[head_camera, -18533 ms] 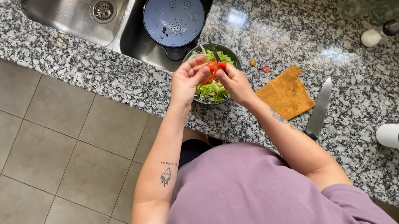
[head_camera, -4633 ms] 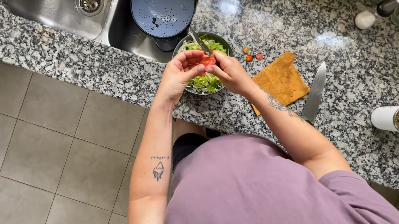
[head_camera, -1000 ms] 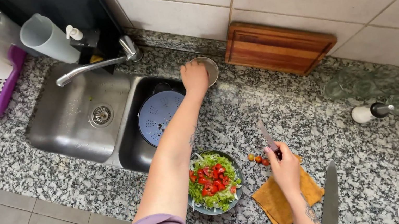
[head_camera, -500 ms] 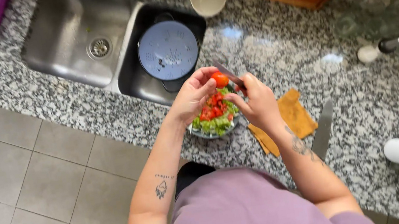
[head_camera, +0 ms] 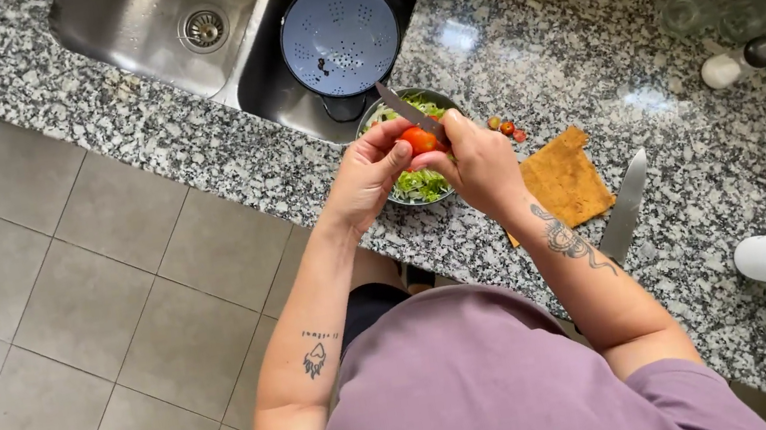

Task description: The person cuts cherry tomatoes into a bowl of lettuce using a knife. They then briefly pet a dog that walks into the frame before resuming the task.

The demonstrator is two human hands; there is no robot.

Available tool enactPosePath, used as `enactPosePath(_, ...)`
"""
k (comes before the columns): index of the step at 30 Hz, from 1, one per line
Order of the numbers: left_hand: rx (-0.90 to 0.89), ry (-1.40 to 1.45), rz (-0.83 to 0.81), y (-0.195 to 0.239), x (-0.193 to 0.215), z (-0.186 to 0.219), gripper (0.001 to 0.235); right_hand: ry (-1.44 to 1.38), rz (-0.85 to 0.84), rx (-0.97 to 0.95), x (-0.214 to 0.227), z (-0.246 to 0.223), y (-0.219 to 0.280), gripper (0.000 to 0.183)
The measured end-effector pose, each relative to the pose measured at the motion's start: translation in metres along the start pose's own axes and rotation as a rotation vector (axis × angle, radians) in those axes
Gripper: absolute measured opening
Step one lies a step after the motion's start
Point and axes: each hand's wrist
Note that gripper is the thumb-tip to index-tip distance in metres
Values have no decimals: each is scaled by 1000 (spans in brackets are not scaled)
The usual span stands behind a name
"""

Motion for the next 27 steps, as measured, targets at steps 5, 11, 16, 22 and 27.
enactPosePath(5,-55,22,24,4,-16,-7,31,-42,40,-55,-6,3,9,42)
enactPosePath(11,-148,-120,118,-4,-23,-22,34,-192,90,-185,2,-12,10,40)
enactPosePath(16,-273,-348,191,-8,-40,-21,32,-566,120,-355,-26,25,29,38)
enactPosePath(22,-432,-583,330,-28,4,-21,32,-587,97,-446,-28,78,41,46)
enactPosePath(27,-315,-588,335,-25,15,-11,32,-56,-70,-635,31,55,17,54)
Point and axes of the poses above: each hand's wrist, its own y-axis away from the middle knuckle, its own x-axis out of the back of the hand, z = x × y, and after that the axes turned 1 degree about z, right-handed
